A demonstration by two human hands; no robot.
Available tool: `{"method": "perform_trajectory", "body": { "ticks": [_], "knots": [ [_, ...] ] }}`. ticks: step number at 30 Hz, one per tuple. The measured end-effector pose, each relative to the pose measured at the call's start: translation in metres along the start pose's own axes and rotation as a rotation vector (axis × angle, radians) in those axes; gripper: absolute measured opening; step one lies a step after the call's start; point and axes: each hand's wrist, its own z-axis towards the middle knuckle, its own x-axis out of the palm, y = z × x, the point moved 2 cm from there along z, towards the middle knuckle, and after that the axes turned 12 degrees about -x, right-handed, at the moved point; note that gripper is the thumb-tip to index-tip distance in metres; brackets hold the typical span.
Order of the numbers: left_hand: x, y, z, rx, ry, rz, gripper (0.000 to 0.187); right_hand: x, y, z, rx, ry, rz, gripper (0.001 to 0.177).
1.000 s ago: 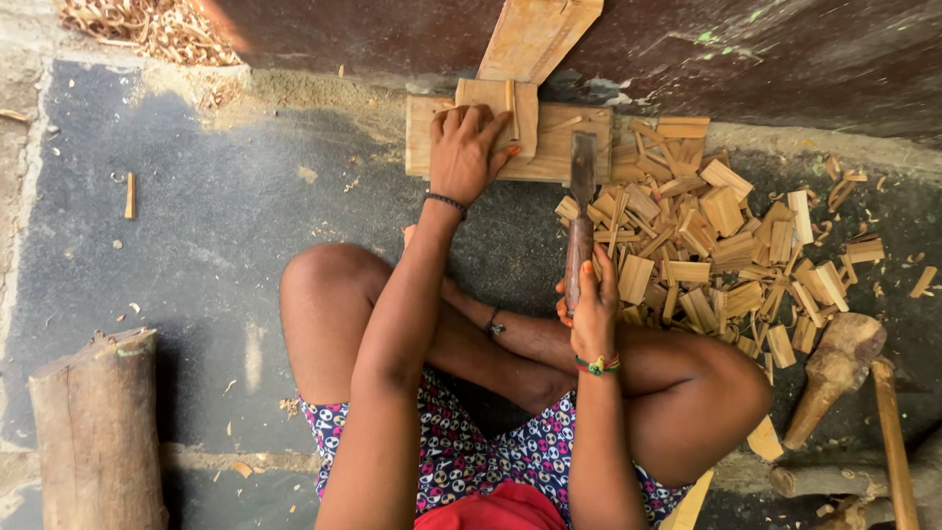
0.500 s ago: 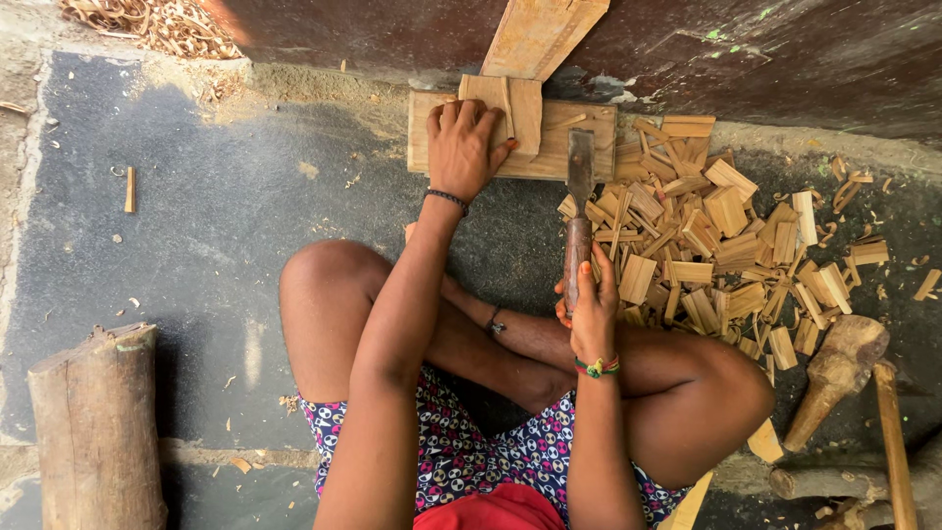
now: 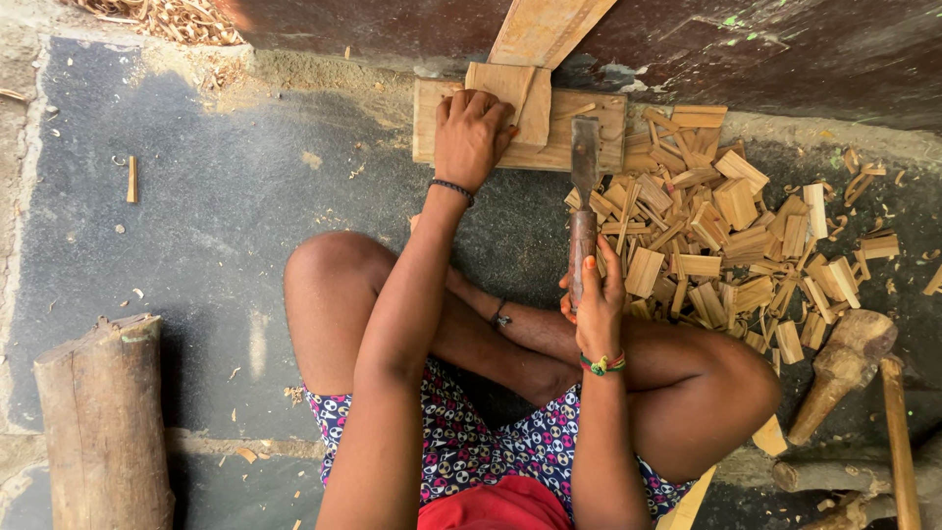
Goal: The person sits cross-legged on the floor and uses a chisel and mallet to carve a wooden block. They repeatedly strike the chisel to shape the wood, creating a pile of wood shavings.
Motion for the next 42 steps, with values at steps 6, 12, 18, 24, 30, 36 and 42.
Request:
{"method": "perform_trajectory", "body": {
  "ticks": [6,12,18,24,30,36,42],
  "knots": [
    [0.010,-0.003,0.003,-0.064,0.010,0.060,0.027,0.003,0.003,-0.002,0.021,0.004,-0.015,0.049],
    [0.010,-0.008,0.006,-0.151,0.065,0.065,0.043,-0.003,-0.006,-0.007,0.004,0.020,0.002,0.050],
    [-0.010,-0.028,-0.002,-0.031,-0.057,-0.048,0.070,-0.009,-0.007,-0.013,0.015,0.022,-0.026,0.048],
    [-0.004,-0.068,-0.009,0.350,0.121,-0.379,0.060,-0.004,0.005,-0.017,-0.055,0.033,-0.122,0.048],
    [0.018,-0.090,-0.024,0.456,0.400,-0.442,0.043,0.010,0.017,-0.025,-0.094,0.118,-0.146,0.047],
    [0.024,-0.081,-0.022,0.393,0.436,-0.384,0.035,0.020,0.016,-0.025,-0.016,0.150,-0.084,0.051],
    [0.026,-0.080,-0.025,0.375,0.444,-0.354,0.035,0.019,0.011,-0.025,-0.005,0.134,-0.105,0.051]
  ]
}}
